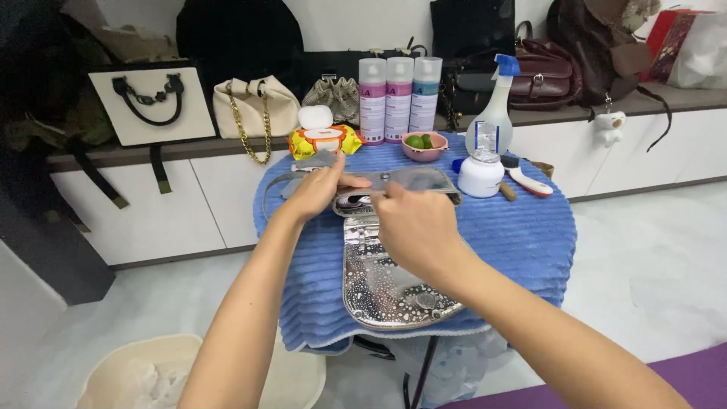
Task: Cleaning a silver handbag using a toothbrush, cleaning solution, and wipes.
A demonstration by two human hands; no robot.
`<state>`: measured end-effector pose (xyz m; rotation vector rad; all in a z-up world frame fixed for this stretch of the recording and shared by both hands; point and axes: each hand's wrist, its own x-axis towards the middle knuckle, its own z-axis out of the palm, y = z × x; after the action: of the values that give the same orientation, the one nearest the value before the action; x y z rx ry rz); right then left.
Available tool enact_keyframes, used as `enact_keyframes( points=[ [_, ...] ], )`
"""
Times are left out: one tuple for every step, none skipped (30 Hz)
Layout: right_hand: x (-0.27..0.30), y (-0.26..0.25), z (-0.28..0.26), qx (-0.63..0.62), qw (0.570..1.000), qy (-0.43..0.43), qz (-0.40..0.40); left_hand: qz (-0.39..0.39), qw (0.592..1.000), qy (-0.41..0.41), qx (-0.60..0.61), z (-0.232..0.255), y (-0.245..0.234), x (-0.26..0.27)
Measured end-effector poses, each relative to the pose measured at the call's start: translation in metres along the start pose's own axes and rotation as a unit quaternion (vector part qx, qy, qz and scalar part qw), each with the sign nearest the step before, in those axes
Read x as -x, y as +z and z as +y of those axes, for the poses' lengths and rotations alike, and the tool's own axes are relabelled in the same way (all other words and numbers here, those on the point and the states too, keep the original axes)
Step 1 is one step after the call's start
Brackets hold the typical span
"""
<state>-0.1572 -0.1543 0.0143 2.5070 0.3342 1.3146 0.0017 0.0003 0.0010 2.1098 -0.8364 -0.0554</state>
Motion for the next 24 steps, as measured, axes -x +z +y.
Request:
enact_keyframes(
  points=[
    [0.003,0.003,-0.003,-0.001,1.0,0.0,-0.001,-0.001,1.0,-0.001,0.0,0.001,-0.001,0.001],
    [0.006,0.005,-0.005,0.018,0.998,-0.048,0.034,0.002,1.0,-0.003,-0.003,0.002,-0.001,0.002],
    [0.01,0.007,-0.007,0.037,0.992,-0.095,0.069,0.004,1.0,-0.005,-0.005,0.003,-0.001,0.003],
    [0.014,0.008,-0.009,0.037,0.993,-0.095,0.067,0.002,1.0,-0.006,-0.004,0.004,-0.001,0.004],
    [0.018,0.009,-0.011,0.052,0.986,-0.137,0.079,0.005,1.0,0.0,-0.003,0.005,0.0,0.006],
    [0.022,0.009,-0.014,0.067,0.977,-0.179,0.09,0.008,1.0,0.006,-0.001,0.006,0.0,0.008],
    [0.028,0.01,-0.013,0.066,0.978,-0.179,0.089,0.007,1.0,0.004,0.0,0.005,0.001,0.008],
    [0.032,0.012,-0.013,0.088,0.966,-0.212,0.12,0.005,1.0,0.008,-0.001,0.005,0.001,0.009],
    [0.037,0.013,-0.013,0.11,0.952,-0.244,0.151,0.004,1.0,0.012,-0.003,0.005,0.001,0.009],
    [0.039,0.015,-0.01,0.109,0.952,-0.244,0.152,0.005,1.0,0.011,-0.003,0.004,0.002,0.009],
    [0.041,0.016,-0.006,0.106,0.951,-0.252,0.142,0.001,1.0,0.019,-0.017,0.003,0.003,0.01],
    [0.043,0.018,-0.003,0.104,0.951,-0.26,0.132,-0.003,0.999,0.027,-0.032,0.003,0.002,0.01],
    [0.043,0.021,0.0,0.103,0.95,-0.261,0.134,-0.002,0.999,0.026,-0.033,0.0,0.002,0.009],
    [0.044,0.023,0.003,0.132,0.948,-0.258,0.133,-0.002,0.999,0.036,-0.023,-0.003,0.003,0.009],
    [0.046,0.025,0.006,0.161,0.945,-0.254,0.131,-0.002,0.999,0.046,-0.013,-0.005,0.004,0.008],
    [0.044,0.022,0.003,0.162,0.945,-0.254,0.131,-0.003,0.999,0.046,-0.013,-0.005,0.004,0.008],
    [0.043,0.018,0.0,0.136,0.956,-0.236,0.112,-0.002,0.999,0.048,-0.014,-0.006,0.003,0.007],
    [0.041,0.014,-0.003,0.11,0.966,-0.217,0.093,-0.001,0.999,0.05,-0.014,-0.006,0.003,0.007],
    [0.041,0.02,-0.009,0.11,0.966,-0.217,0.092,-0.001,0.999,0.05,-0.013,-0.005,0.003,0.007],
    [0.041,0.026,-0.016,0.095,0.969,-0.211,0.087,-0.003,0.998,0.054,-0.014,-0.005,0.003,0.008],
    [0.041,0.032,-0.023,0.08,0.972,-0.204,0.082,-0.005,0.998,0.058,-0.014,-0.004,0.003,0.009],
    [0.041,0.031,-0.026,0.08,0.973,-0.203,0.08,-0.007,0.998,0.057,-0.013,-0.005,0.004,0.008],
    [0.041,0.03,-0.03,0.103,0.967,-0.213,0.089,-0.009,0.998,0.058,-0.016,-0.007,0.004,0.008],
    [0.039,0.029,-0.034,0.126,0.961,-0.224,0.1,-0.009,0.998,0.06,-0.019,-0.008,0.002,0.007]
  ],
)
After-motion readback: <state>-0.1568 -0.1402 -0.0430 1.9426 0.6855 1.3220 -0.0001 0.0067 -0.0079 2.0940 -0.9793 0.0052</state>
